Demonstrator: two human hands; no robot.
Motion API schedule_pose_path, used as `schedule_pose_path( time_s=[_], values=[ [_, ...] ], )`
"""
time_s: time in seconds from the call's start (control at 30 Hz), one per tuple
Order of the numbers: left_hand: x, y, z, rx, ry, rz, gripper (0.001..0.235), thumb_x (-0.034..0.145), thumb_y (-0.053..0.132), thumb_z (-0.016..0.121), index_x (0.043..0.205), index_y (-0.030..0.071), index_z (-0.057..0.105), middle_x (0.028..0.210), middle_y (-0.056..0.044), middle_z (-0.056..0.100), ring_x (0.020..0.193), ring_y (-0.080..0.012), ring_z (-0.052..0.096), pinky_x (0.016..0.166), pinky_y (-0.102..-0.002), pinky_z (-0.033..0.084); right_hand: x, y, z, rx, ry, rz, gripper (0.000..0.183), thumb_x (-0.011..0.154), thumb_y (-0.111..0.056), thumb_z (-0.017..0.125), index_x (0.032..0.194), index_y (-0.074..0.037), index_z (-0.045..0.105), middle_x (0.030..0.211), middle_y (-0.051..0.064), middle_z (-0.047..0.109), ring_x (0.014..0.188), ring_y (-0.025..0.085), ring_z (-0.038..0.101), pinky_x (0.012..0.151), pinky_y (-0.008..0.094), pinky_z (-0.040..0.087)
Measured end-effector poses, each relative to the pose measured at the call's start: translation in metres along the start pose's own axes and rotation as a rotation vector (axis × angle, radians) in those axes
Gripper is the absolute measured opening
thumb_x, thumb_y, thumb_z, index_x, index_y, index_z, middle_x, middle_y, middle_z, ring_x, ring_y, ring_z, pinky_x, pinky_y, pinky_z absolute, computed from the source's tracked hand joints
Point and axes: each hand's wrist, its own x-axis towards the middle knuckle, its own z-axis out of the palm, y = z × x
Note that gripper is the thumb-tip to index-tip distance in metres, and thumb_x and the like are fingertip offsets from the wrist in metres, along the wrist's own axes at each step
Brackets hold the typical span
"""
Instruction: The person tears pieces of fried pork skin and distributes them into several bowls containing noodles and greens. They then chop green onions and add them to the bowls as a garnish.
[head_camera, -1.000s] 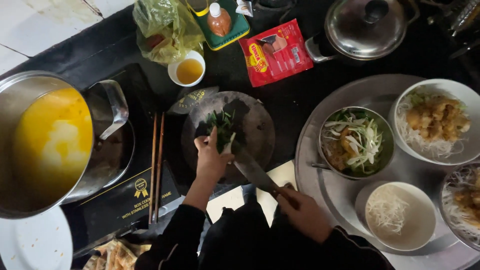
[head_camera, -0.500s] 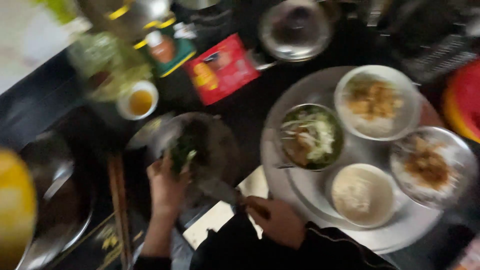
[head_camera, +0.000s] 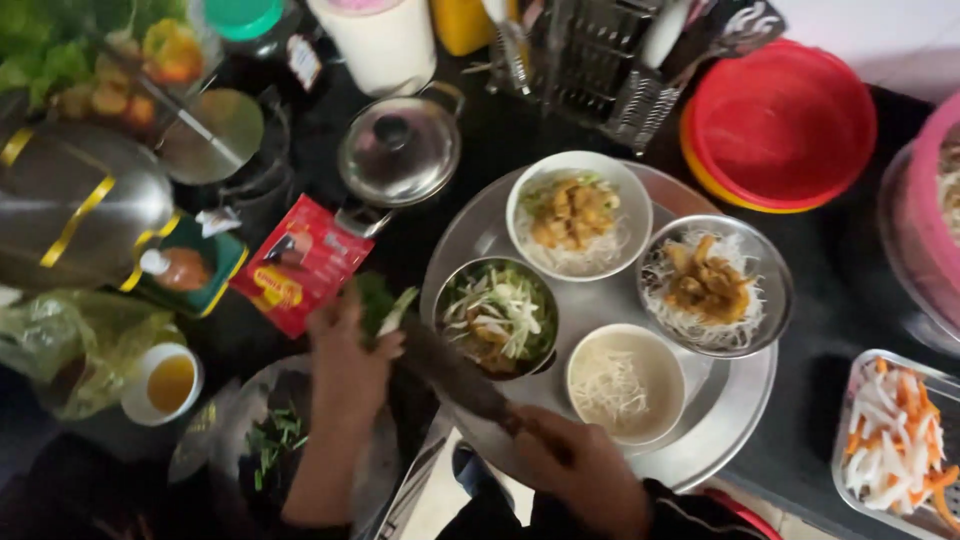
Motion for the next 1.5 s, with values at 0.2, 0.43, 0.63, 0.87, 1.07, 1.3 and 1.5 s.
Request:
schedule_pose_path(
  time_s=[0.2, 0.43, 0.63, 0.87, 1.07, 1.3, 1.5],
  values=[
    [0.070, 0.103, 0.097, -0.155, -0.325, 0.088, 0.081, 0.084, 0.009, 0.085, 0.154, 0.009, 0.045, 0.147, -0.020, 0.035, 0.130, -0.0436, 0.054, 0.108, -0.047, 0.049, -0.011, 0.027, -0.053, 0.101, 0.376, 0.314, 0.040, 0.093, -0.032, 0.071, 0.132, -0.030, 0.082, 0.069, -0.003, 0.074, 0.058, 0.008, 0.060, 0.062, 0.025, 0.056],
    [0.121, 0.179, 0.191, 0.029, -0.601, 0.180, 0.084, 0.092, 0.029, 0.081, 0.161, 0.010, 0.039, 0.168, -0.017, 0.022, 0.157, -0.0358, 0.021, 0.123, -0.049, 0.031, -0.003, 0.034, -0.092, 0.134, 0.548, 0.477, 0.040, 0.095, -0.033, 0.064, 0.131, -0.027, 0.079, 0.075, 0.004, 0.081, 0.069, 0.016, 0.073, 0.073, 0.032, 0.055],
    [0.128, 0.192, 0.235, 0.074, -0.671, 0.139, 0.083, 0.090, 0.021, 0.085, 0.160, 0.009, 0.042, 0.172, -0.019, 0.017, 0.160, -0.0385, 0.019, 0.126, -0.050, 0.029, 0.004, 0.044, -0.093, 0.086, 0.590, 0.468, 0.050, 0.094, -0.026, 0.061, 0.144, -0.030, 0.065, 0.110, 0.001, 0.087, 0.108, 0.020, 0.082, 0.089, 0.035, 0.056],
    [0.115, 0.198, 0.236, 0.112, -0.556, 0.138, 0.077, 0.091, 0.013, 0.082, 0.158, 0.012, 0.046, 0.164, -0.017, 0.027, 0.141, -0.0444, 0.047, 0.112, -0.056, 0.043, 0.000, 0.056, -0.087, -0.063, 0.672, 0.541, 0.059, 0.093, -0.034, 0.061, 0.151, -0.029, 0.056, 0.132, 0.003, 0.076, 0.123, 0.037, 0.068, 0.096, 0.047, 0.054],
    [0.085, 0.185, 0.249, -0.051, -0.343, 0.283, 0.094, 0.083, -0.004, 0.083, 0.163, 0.011, 0.037, 0.172, -0.027, 0.014, 0.157, -0.0436, 0.025, 0.119, -0.045, 0.038, 0.007, 0.077, -0.093, -0.225, 0.793, 0.259, 0.055, 0.094, -0.024, 0.063, 0.148, -0.016, 0.060, 0.126, 0.018, 0.076, 0.109, 0.039, 0.073, 0.085, 0.050, 0.057],
    [0.060, 0.187, 0.208, -0.065, -0.276, 0.291, 0.088, 0.083, -0.013, 0.075, 0.160, 0.013, 0.042, 0.169, -0.025, 0.023, 0.151, -0.0410, 0.040, 0.101, -0.042, 0.058, 0.010, 0.061, -0.097, -0.154, 0.816, 0.284, 0.058, 0.093, -0.023, 0.063, 0.151, -0.021, 0.060, 0.118, 0.018, 0.077, 0.098, 0.040, 0.076, 0.076, 0.048, 0.057],
    [0.074, 0.160, 0.231, -0.201, -0.111, 0.543, 0.034, 0.092, -0.005, 0.072, 0.124, 0.004, 0.067, 0.140, -0.014, 0.050, 0.116, -0.0326, 0.068, 0.085, -0.040, 0.065, 0.033, 0.073, -0.098, -0.305, 0.840, 0.163, 0.057, 0.097, -0.023, 0.061, 0.153, -0.015, 0.056, 0.121, 0.019, 0.076, 0.090, 0.041, 0.075, 0.065, 0.052, 0.057]
  ],
)
